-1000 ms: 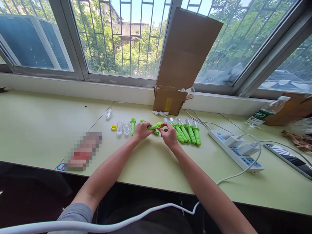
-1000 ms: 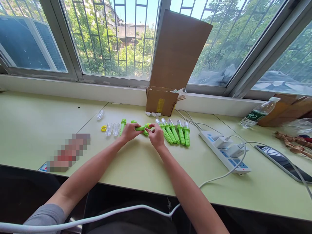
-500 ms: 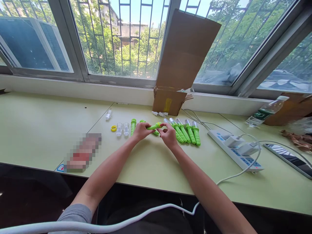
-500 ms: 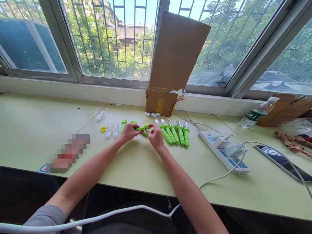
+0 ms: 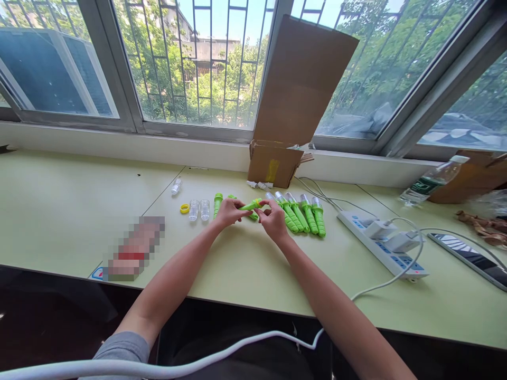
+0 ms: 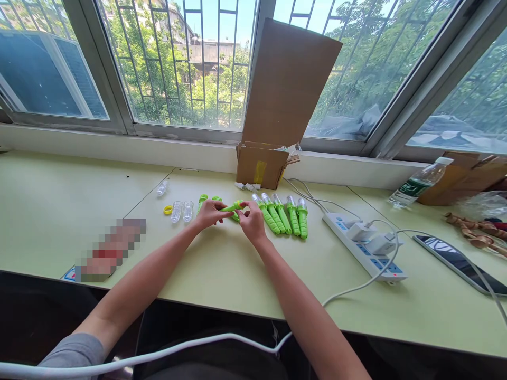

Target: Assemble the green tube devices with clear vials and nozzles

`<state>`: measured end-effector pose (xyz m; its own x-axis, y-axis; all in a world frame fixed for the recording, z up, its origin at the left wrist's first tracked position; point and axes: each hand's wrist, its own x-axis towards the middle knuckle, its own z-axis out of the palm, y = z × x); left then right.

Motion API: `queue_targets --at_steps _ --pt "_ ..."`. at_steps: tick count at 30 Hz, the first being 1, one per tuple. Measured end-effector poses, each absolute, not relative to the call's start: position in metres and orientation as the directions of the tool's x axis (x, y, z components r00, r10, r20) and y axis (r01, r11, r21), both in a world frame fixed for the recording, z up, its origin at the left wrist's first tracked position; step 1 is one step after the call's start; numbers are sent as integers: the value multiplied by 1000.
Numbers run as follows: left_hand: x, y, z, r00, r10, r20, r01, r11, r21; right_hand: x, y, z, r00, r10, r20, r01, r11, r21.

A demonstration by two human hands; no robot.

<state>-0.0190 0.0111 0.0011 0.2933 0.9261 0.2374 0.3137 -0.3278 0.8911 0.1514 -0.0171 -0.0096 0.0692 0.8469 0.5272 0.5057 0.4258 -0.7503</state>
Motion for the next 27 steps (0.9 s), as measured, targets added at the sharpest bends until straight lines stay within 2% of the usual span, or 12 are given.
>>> queue_targets --at_steps 8,14,19,23,27 --pt "-18 10 3 287 939 190 282 -272 920 152 -15 -12 81 841 535 502 429 -751" --pt "-18 9 5 308 940 148 194 -215 957 150 -15 -11 89 823 561 534 435 -725" --pt "-20 10 1 315 936 159 269 -249 930 151 -15 -14 81 814 575 562 439 -701" --pt "-18 10 -1 306 907 290 464 -408 786 153 -16 -19 94 800 593 584 438 -683" --pt "-13 7 0 300 866 401 735 -477 481 154 -16 -22 108 777 620 589 453 -669"
